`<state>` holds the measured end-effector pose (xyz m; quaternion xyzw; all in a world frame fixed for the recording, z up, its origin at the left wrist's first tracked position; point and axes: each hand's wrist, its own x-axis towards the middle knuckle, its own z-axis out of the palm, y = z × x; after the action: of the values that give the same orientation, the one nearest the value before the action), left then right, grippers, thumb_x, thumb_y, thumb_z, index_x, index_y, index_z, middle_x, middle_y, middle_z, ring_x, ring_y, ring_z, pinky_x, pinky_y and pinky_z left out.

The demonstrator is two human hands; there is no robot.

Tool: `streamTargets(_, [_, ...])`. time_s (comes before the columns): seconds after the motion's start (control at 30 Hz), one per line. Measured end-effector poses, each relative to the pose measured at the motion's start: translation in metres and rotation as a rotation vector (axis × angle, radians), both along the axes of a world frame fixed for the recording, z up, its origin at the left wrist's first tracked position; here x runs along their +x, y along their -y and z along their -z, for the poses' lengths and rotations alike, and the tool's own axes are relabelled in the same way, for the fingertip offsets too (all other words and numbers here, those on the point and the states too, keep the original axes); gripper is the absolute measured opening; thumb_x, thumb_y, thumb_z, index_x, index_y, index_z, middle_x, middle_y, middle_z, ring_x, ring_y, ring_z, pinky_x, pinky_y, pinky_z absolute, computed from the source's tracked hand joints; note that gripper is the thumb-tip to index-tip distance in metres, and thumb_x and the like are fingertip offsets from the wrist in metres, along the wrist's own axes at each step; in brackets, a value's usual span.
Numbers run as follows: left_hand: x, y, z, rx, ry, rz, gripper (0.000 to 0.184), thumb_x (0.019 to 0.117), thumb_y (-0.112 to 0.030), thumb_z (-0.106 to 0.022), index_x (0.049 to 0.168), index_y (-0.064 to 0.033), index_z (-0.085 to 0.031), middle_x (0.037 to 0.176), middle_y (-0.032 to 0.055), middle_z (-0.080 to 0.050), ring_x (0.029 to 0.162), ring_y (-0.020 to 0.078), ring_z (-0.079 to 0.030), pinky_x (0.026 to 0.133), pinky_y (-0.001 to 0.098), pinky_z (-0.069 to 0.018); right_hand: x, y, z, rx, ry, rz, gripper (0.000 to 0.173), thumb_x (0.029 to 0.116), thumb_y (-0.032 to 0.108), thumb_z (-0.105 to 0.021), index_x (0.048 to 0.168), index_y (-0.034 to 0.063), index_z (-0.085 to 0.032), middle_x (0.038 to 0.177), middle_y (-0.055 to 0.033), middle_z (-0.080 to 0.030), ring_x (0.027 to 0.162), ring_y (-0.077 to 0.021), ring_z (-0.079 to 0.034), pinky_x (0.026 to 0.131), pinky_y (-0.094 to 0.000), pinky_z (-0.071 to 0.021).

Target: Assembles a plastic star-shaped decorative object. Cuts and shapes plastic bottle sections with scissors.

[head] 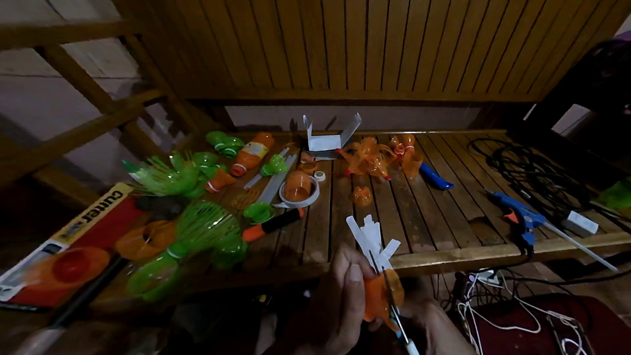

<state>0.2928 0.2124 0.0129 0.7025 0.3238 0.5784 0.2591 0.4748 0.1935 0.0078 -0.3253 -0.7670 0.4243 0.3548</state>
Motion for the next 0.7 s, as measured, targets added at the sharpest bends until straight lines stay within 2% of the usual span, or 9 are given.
streamTargets(0.07, [-0.001,-0.003,0.002,0.013,0.003,0.025,0.037,0.1104,-0.045,-0.029,0.105,-0.013,-0.046,0.088,-0.0123,-0.052,0.075,-0.0185,-0.049,0.066,0.0021,-0.0438,-0.001,0.001,0.002,0.004,-0.017,0.026,0.049,0.0899,0.039,-0.075,0.096,-0.0094,-0.07,0.079,-0.0122,-0.069,0.068,-0.0025,-0.059,0.063,-0.0189,-0.0472])
streamTargets(0.2, [-0.003,0.001,-0.001,-0.032,0.043,0.017,0.039,0.111,-0.04,-0.031,0.116,-0.0063,-0.049,0.102,-0.0125,-0.055,0.084,-0.0195,-0.048,0.072,0.0023,-0.0429,-0.001,0.001,0.005,0.027,-0.038,0.027,0.039,0.09,0.028,-0.078,0.093,-0.0097,-0.069,0.077,-0.0115,-0.069,0.067,-0.0013,-0.06,0.063,-0.0166,-0.0476])
streamTargets(0.27, [-0.006,0.001,-0.003,-0.11,0.095,0.067,0.039,0.1102,-0.043,-0.033,0.12,-0.0099,-0.05,0.105,-0.0159,-0.057,0.082,-0.0182,-0.052,0.069,0.0038,-0.0457,0.0,0.0,0.006,0.069,-0.03,0.028,0.037,0.0901,0.026,-0.078,0.091,-0.0096,-0.069,0.072,-0.0116,-0.067,0.063,-0.0023,-0.057,0.06,-0.0171,-0.0456])
streamTargets(0.33, [-0.009,0.0,-0.005,-0.206,0.154,0.132,0.036,0.1089,-0.043,-0.037,0.125,-0.0138,-0.051,0.093,-0.0186,-0.06,0.068,-0.0149,-0.052,0.055,0.0056,-0.045,0.003,-0.002,0.006,0.107,0.013,0.045,0.038,0.0898,0.029,-0.078,0.089,-0.0082,-0.07,0.068,-0.0122,-0.065,0.06,-0.0055,-0.056,0.057,-0.0198,-0.0451])
streamTargets(0.37, [-0.011,-0.001,-0.005,-0.233,0.165,0.173,0.037,0.1092,-0.039,-0.037,0.129,-0.0108,-0.051,0.089,-0.0169,-0.059,0.063,-0.0136,-0.05,0.051,0.0059,-0.0436,0.005,-0.002,0.005,0.121,0.036,0.044,0.038,0.0896,0.029,-0.078,0.088,-0.0078,-0.07,0.067,-0.0127,-0.064,0.059,-0.0069,-0.056,0.057,-0.0207,-0.0447])
streamTargets(0.43, [-0.017,-0.003,-0.006,-0.314,0.165,0.267,0.041,0.1088,-0.037,-0.037,0.136,-0.0079,-0.048,0.089,-0.0147,-0.059,0.058,-0.0118,-0.049,0.048,0.0064,-0.0436,0.008,-0.004,0.004,0.152,0.071,0.037,0.037,0.0893,0.028,-0.078,0.086,-0.0078,-0.069,0.067,-0.0141,-0.064,0.059,-0.0096,-0.057,0.057,-0.0227,-0.0452])
streamTargets(0.53, [-0.022,-0.006,-0.009,-0.489,0.227,0.423,0.042,0.1072,-0.044,-0.041,0.136,-0.0145,-0.049,0.074,-0.0143,-0.058,0.049,-0.0077,-0.048,0.043,0.009,-0.0415,0.01,-0.005,0.005,0.184,0.107,0.042,0.037,0.0904,0.029,-0.077,0.085,-0.0062,-0.069,0.068,-0.014,-0.065,0.059,-0.0113,-0.059,0.056,-0.0245,-0.0469])
streamTargets(0.63, [-0.024,-0.009,-0.013,-0.571,0.219,0.45,0.038,0.1059,-0.028,-0.031,0.135,-0.014,-0.051,0.071,-0.0132,-0.057,0.046,-0.0065,-0.046,0.041,0.0092,-0.0396,0.012,-0.009,0.002,0.142,0.135,0.023,0.038,0.0896,0.031,-0.077,0.088,-0.0064,-0.07,0.068,-0.0135,-0.065,0.058,-0.0114,-0.057,0.056,-0.0254,-0.0463])
streamTargets(0.7, [-0.026,-0.011,-0.018,-0.659,0.18,0.48,0.038,0.1049,-0.026,-0.032,0.135,-0.0145,-0.052,0.072,-0.0137,-0.058,0.046,-0.0065,-0.047,0.04,0.0092,-0.0399,0.014,-0.011,-0.003,0.07,0.155,-0.007,0.043,0.0869,0.036,-0.079,0.092,-0.0061,-0.071,0.071,-0.0121,-0.066,0.061,-0.0101,-0.057,0.057,-0.0255,-0.0467])
